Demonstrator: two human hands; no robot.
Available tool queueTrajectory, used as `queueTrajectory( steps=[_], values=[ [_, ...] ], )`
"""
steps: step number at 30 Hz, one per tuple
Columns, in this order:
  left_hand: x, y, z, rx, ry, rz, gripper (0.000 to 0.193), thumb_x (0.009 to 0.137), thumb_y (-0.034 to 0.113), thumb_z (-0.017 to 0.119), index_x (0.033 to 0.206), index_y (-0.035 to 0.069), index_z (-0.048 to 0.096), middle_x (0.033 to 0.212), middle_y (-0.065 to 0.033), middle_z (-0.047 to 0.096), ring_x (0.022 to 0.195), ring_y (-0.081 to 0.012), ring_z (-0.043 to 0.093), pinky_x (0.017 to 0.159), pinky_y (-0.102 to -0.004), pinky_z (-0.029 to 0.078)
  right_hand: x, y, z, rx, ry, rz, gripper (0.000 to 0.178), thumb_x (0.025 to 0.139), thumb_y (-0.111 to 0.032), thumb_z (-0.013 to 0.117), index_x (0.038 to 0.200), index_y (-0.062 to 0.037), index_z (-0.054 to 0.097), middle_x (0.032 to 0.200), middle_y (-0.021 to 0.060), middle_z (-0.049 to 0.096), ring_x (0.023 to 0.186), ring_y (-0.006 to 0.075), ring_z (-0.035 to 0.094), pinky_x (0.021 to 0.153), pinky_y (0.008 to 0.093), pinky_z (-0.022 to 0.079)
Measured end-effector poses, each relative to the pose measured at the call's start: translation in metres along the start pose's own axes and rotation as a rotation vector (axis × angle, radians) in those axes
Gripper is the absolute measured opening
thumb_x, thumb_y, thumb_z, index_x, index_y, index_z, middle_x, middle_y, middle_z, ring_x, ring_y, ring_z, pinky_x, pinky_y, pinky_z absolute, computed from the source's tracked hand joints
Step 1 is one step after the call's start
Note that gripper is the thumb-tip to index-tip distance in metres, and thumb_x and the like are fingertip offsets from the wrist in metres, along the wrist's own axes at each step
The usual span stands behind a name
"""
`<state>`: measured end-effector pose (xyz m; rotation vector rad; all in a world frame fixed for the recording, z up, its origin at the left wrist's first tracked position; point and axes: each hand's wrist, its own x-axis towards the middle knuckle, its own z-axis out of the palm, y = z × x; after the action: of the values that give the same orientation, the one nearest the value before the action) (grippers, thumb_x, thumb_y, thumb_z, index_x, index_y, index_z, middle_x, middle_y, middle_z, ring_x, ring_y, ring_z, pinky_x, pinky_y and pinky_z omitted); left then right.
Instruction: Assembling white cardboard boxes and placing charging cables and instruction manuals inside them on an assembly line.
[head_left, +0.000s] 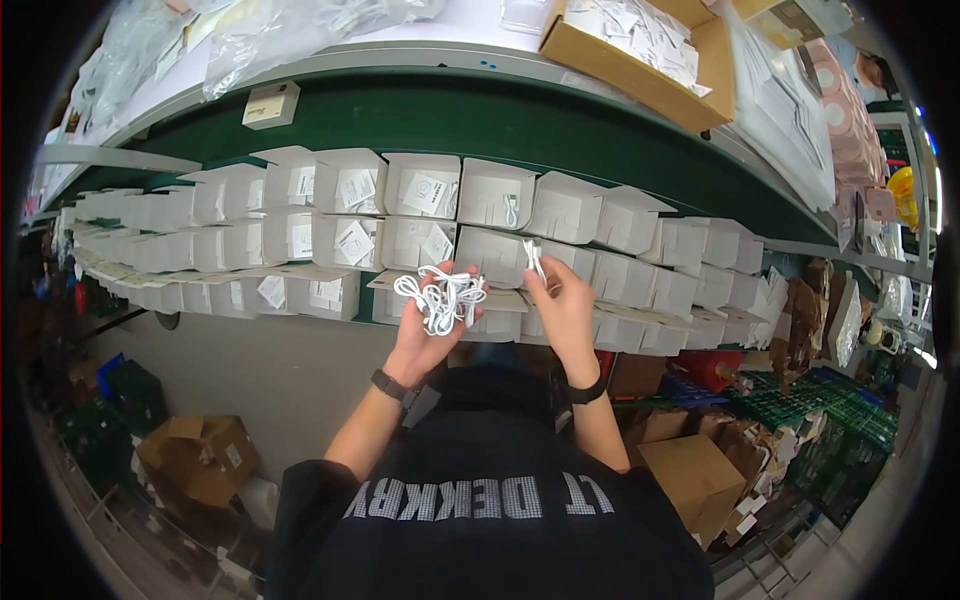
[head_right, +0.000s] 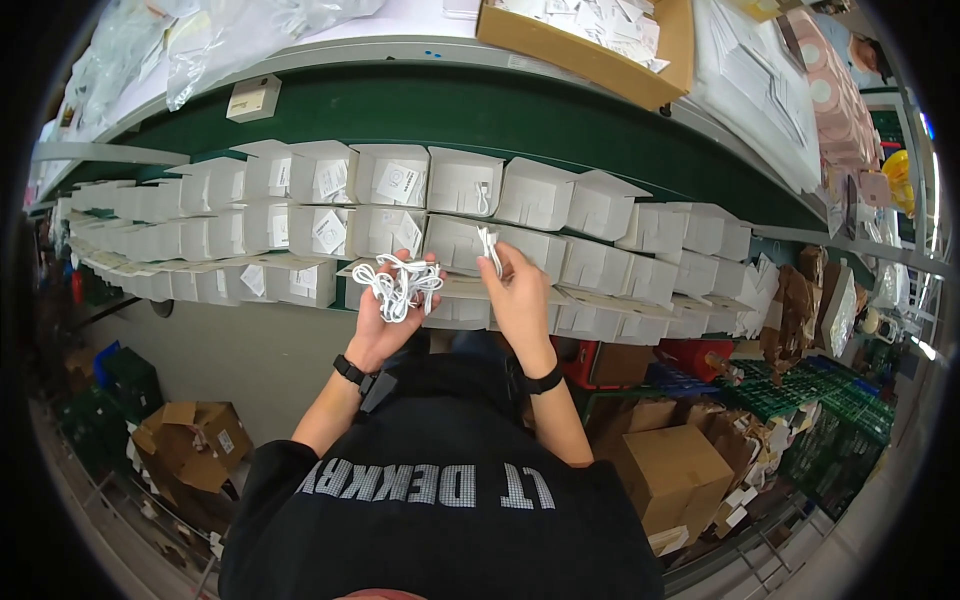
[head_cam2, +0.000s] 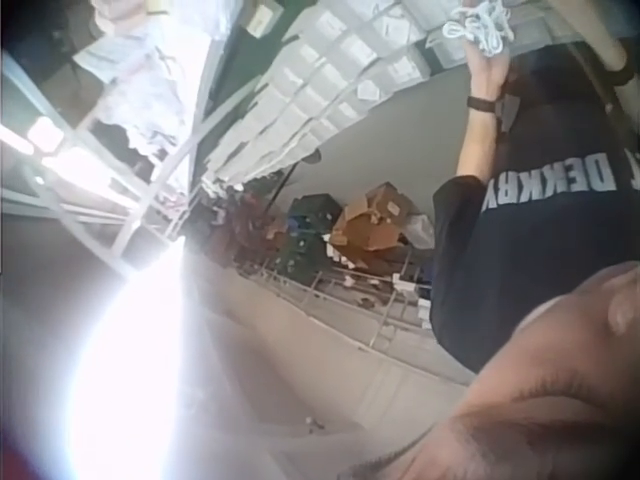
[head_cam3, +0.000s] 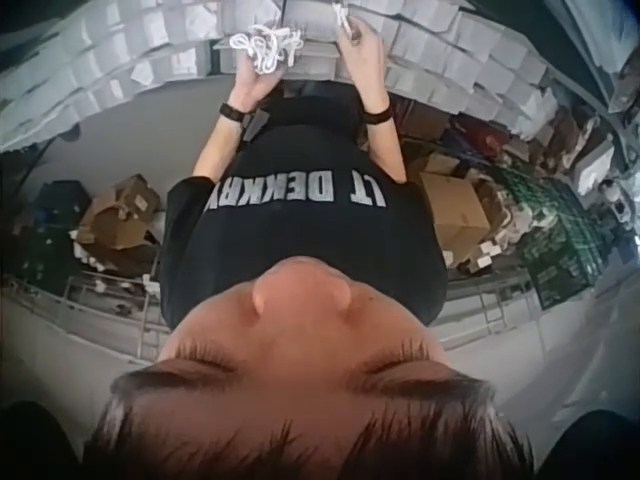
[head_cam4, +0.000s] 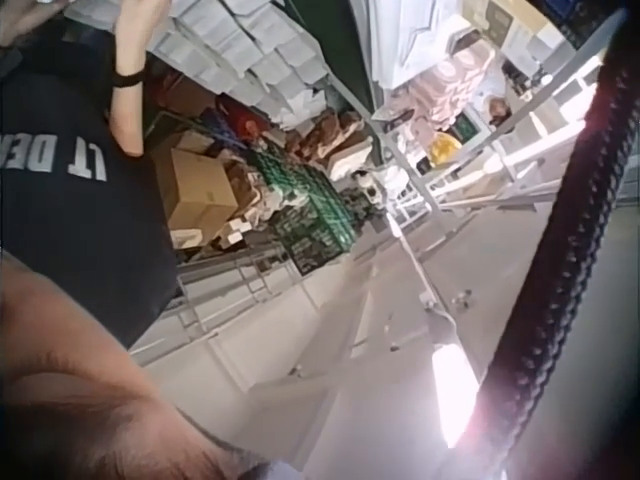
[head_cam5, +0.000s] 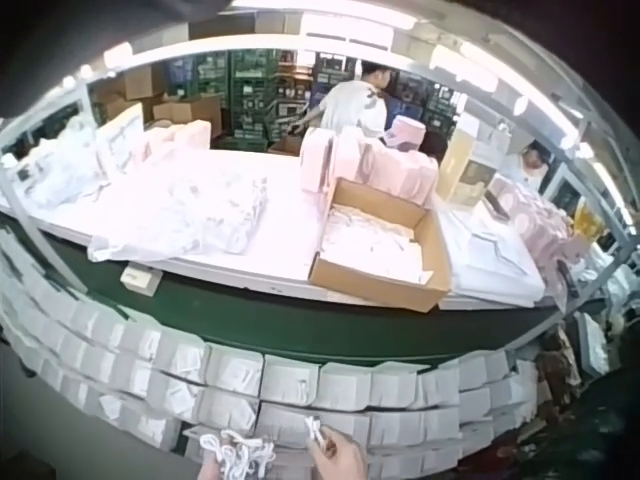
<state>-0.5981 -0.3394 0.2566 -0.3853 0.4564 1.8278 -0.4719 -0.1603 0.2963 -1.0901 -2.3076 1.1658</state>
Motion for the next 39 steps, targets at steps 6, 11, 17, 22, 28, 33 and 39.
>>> queueTrajectory(
  steps=[6, 11, 17, 22, 28, 33, 39],
  values=[
    [0.004, -0.016, -0.019, 0.181, 0.112, -0.045, 0.037, 0.113, 0.033, 0.038, 0.138, 0.015, 0.057, 0.144, -0.0121, 0.061, 0.125, -0.0328, 0.062, 0.102, -0.0491, 0.054, -0.027, -0.035, 0.003, 0.089, -0.236, -0.196, 0.03, 0.091, -0.018, 0.078, 0.114, -0.002, 0.071, 0.104, 0.0149, 0.067, 0.099, 0.034, 0.063, 0.086, 0.041, 0.052],
    [-0.004, -0.027, -0.019, 0.085, 0.03, -0.19, 0.034, 0.113, 0.031, 0.038, 0.132, 0.012, 0.059, 0.141, -0.0139, 0.063, 0.125, -0.0326, 0.062, 0.106, -0.048, 0.051, -0.046, -0.033, 0.015, 0.238, -0.178, -0.116, 0.025, 0.088, -0.014, 0.081, 0.107, -0.0009, 0.07, 0.088, 0.0113, 0.065, 0.077, 0.0252, 0.063, 0.072, 0.0336, 0.051],
    [0.005, -0.03, -0.013, 0.02, 0.058, -0.186, 0.03, 0.109, 0.034, 0.048, 0.125, 0.013, 0.063, 0.142, -0.0155, 0.062, 0.125, -0.0321, 0.062, 0.11, -0.0472, 0.047, -0.048, -0.023, 0.002, 0.463, -0.293, 0.166, 0.019, 0.09, -0.009, 0.081, 0.101, 0.0003, 0.069, 0.069, -0.0002, 0.058, 0.061, 0.0059, 0.05, 0.057, 0.0247, 0.04],
    [0.002, -0.022, -0.018, -0.003, 0.023, -0.217, 0.029, 0.105, 0.039, 0.057, 0.121, 0.017, 0.066, 0.146, -0.0144, 0.06, 0.127, -0.0351, 0.059, 0.108, -0.0495, 0.049, -0.057, -0.015, 0.004, 0.682, -0.218, 0.242, 0.012, 0.095, -0.005, 0.076, 0.1, 0.0017, 0.068, 0.073, -0.0045, 0.061, 0.062, 0.0021, 0.048, 0.055, 0.0227, 0.038],
    [-0.009, -0.004, -0.024, -0.082, -0.076, -0.258, 0.034, 0.106, 0.041, 0.054, 0.121, 0.011, 0.064, 0.149, -0.0188, 0.056, 0.134, -0.0419, 0.055, 0.106, -0.0565, 0.051, -0.075, 0.0, -0.012, 0.729, -0.215, 0.391, 0.007, 0.097, -0.002, 0.073, 0.099, 0.0025, 0.068, 0.076, -0.003, 0.064, 0.061, 0.0029, 0.051, 0.057, 0.022, 0.041],
    [-0.023, 0.012, -0.039, 0.014, -0.005, -0.24, 0.031, 0.106, 0.042, 0.055, 0.119, 0.016, 0.065, 0.147, -0.0143, 0.056, 0.137, -0.0437, 0.052, 0.1, -0.0566, 0.054, -0.092, 0.05, 0.02, 0.225, -0.257, 0.234, 0.012, 0.096, -0.007, 0.073, 0.103, 0.0009, 0.068, 0.083, 0.0056, 0.068, 0.062, 0.0101, 0.059, 0.06, 0.0257, 0.047],
    [-0.03, 0.017, -0.033, 0.223, 0.062, -0.279, 0.033, 0.109, 0.041, 0.05, 0.121, 0.014, 0.064, 0.148, -0.0138, 0.057, 0.133, -0.0377, 0.057, 0.1, -0.0529, 0.055, -0.091, 0.047, 0.046, -0.288, -0.157, -0.144, 0.022, 0.093, -0.01, 0.076, 0.113, -0.0019, 0.068, 0.079, 0.0092, 0.065, 0.059, 0.0134, 0.058, 0.056, 0.0288, 0.046]
  ],
)
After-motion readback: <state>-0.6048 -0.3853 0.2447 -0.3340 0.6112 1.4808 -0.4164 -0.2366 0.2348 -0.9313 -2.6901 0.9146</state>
